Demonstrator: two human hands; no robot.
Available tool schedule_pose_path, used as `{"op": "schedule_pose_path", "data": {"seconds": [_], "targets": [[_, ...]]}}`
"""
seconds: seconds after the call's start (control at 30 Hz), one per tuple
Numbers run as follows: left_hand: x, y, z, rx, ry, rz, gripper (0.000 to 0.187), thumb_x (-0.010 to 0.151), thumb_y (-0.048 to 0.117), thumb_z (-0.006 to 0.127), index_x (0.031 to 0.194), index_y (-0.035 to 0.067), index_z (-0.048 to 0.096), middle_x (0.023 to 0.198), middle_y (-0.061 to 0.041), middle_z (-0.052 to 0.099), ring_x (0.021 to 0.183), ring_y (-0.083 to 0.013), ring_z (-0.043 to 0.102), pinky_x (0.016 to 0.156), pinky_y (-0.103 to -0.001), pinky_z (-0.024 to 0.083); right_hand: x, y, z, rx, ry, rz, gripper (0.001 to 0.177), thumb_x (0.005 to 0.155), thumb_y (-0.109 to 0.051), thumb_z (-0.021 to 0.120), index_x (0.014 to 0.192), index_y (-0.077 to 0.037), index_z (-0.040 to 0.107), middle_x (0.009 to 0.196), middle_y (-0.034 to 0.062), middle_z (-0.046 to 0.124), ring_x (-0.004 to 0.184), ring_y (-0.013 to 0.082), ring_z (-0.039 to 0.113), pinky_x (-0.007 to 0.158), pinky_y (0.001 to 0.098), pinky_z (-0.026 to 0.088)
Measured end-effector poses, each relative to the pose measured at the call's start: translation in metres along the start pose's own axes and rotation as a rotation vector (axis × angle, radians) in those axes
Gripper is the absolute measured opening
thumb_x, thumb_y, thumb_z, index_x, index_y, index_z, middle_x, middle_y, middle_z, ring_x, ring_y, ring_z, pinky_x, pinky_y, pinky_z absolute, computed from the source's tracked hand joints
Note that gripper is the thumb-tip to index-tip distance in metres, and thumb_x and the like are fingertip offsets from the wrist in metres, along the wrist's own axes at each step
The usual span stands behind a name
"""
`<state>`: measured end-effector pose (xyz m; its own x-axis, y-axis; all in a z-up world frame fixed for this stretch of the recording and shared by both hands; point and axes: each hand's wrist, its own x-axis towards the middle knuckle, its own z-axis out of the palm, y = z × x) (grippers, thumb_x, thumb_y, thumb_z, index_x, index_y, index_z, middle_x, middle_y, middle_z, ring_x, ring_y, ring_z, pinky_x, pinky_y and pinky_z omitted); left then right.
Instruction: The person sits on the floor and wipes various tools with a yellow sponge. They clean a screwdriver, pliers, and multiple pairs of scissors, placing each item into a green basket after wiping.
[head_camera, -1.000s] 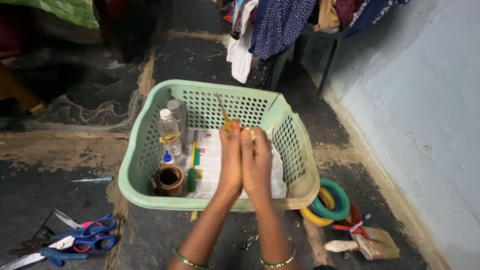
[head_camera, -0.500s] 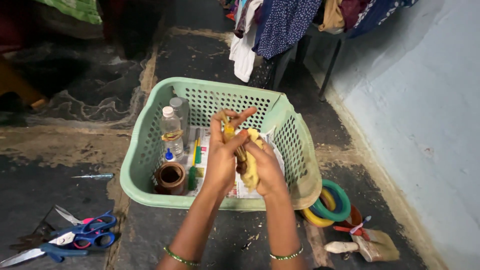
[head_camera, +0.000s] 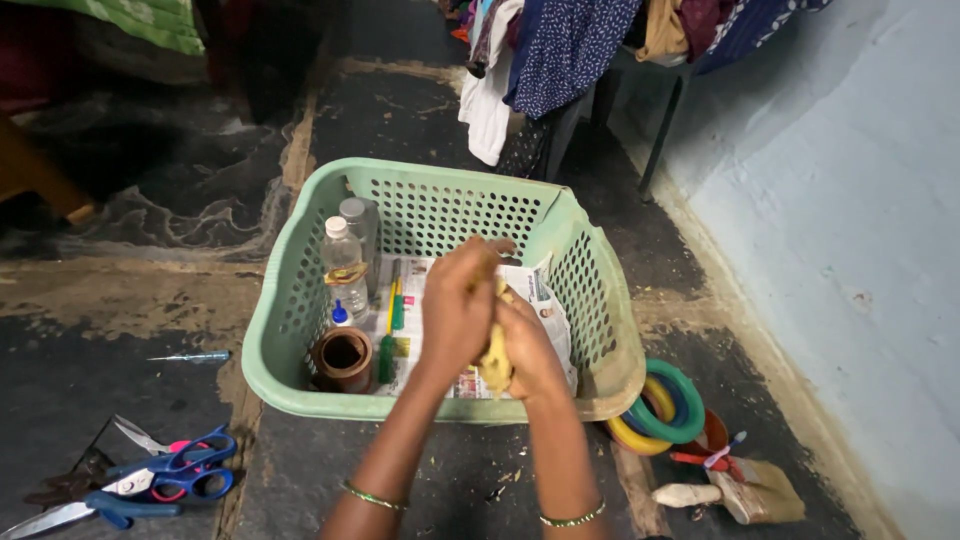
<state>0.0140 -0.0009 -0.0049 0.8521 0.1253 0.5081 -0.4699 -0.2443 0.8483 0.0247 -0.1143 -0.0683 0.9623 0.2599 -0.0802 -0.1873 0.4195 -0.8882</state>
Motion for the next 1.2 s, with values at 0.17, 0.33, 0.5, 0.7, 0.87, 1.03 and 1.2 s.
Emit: {"op": "schedule_pose_path", "data": {"seconds": [0.17,0.33,0.5,0.7,0.87,1.03,1.2], "targets": [[0.008,-0.019,-0.011,-0.352,-0.035,-0.166,0.027,0.104,0.019,0.053,0.124,0.006,0.065,0.12,-0.013,0.074,0.117,-0.0208,0.069,0.097,-0.031,0.052,-0.011,-0.012,0.019,-0.3,0.03,-0.111,0.024,0.096,-0.013,0.059,0.117,-0.003,0.062,0.079,0.0011,0.062,0.057,0.0088,0.057,0.05,0.0247,0.048],[0.01,-0.038,-0.008,-0.624,-0.173,-0.432,0.043,0.106,0.037,0.045,0.123,0.003,0.066,0.116,-0.014,0.074,0.103,-0.0209,0.069,0.089,-0.031,0.054,-0.006,-0.024,0.019,-0.575,0.01,-0.186,0.018,0.092,-0.01,0.065,0.107,0.0,0.067,0.08,0.0019,0.065,0.063,0.0082,0.059,0.055,0.0253,0.048],[0.035,-0.041,-0.031,-0.507,-0.126,-0.341,0.039,0.1,0.035,0.054,0.121,0.005,0.068,0.11,-0.009,0.078,0.103,-0.016,0.072,0.088,-0.034,0.056,0.009,-0.031,0.02,-0.574,-0.104,-0.19,0.026,0.089,-0.011,0.069,0.112,0.0,0.071,0.091,0.0009,0.071,0.076,0.0066,0.063,0.067,0.0239,0.051],[0.059,-0.054,-0.084,-0.449,0.104,-0.386,0.033,0.1,0.032,0.057,0.122,0.009,0.068,0.106,-0.003,0.079,0.096,-0.0112,0.07,0.08,-0.029,0.051,0.063,-0.034,0.007,-0.832,0.095,-0.167,0.032,0.081,-0.02,0.074,0.106,0.0,0.074,0.088,0.0051,0.077,0.074,0.0119,0.068,0.068,0.027,0.054],[0.061,-0.118,-0.077,-0.381,0.091,-0.417,0.034,0.098,0.031,0.064,0.117,0.004,0.071,0.102,-0.008,0.079,0.086,-0.0146,0.068,0.07,-0.03,0.047,0.165,-0.002,-0.024,-0.904,0.06,0.027,0.03,0.079,-0.021,0.074,0.096,0.004,0.077,0.083,0.0118,0.075,0.068,0.0204,0.067,0.063,0.0338,0.052],[0.052,-0.178,-0.07,0.115,0.062,-0.367,0.04,0.091,0.034,0.071,0.109,-0.002,0.073,0.091,-0.015,0.077,0.083,-0.0205,0.072,0.077,-0.034,0.055,0.268,0.096,-0.076,-1.182,0.03,0.149,0.035,0.078,-0.025,0.082,0.091,0.007,0.075,0.083,0.0185,0.075,0.07,0.0225,0.07,0.065,0.0347,0.055],[0.051,-0.205,-0.075,0.189,-0.046,-0.435,0.043,0.09,0.038,0.071,0.107,-0.002,0.073,0.092,-0.019,0.077,0.085,-0.0286,0.075,0.079,-0.039,0.056,0.308,0.186,-0.126,-1.342,-0.028,0.286,0.031,0.078,-0.031,0.077,0.084,-0.001,0.081,0.077,0.0174,0.075,0.064,0.0242,0.069,0.061,0.035,0.054]]}}
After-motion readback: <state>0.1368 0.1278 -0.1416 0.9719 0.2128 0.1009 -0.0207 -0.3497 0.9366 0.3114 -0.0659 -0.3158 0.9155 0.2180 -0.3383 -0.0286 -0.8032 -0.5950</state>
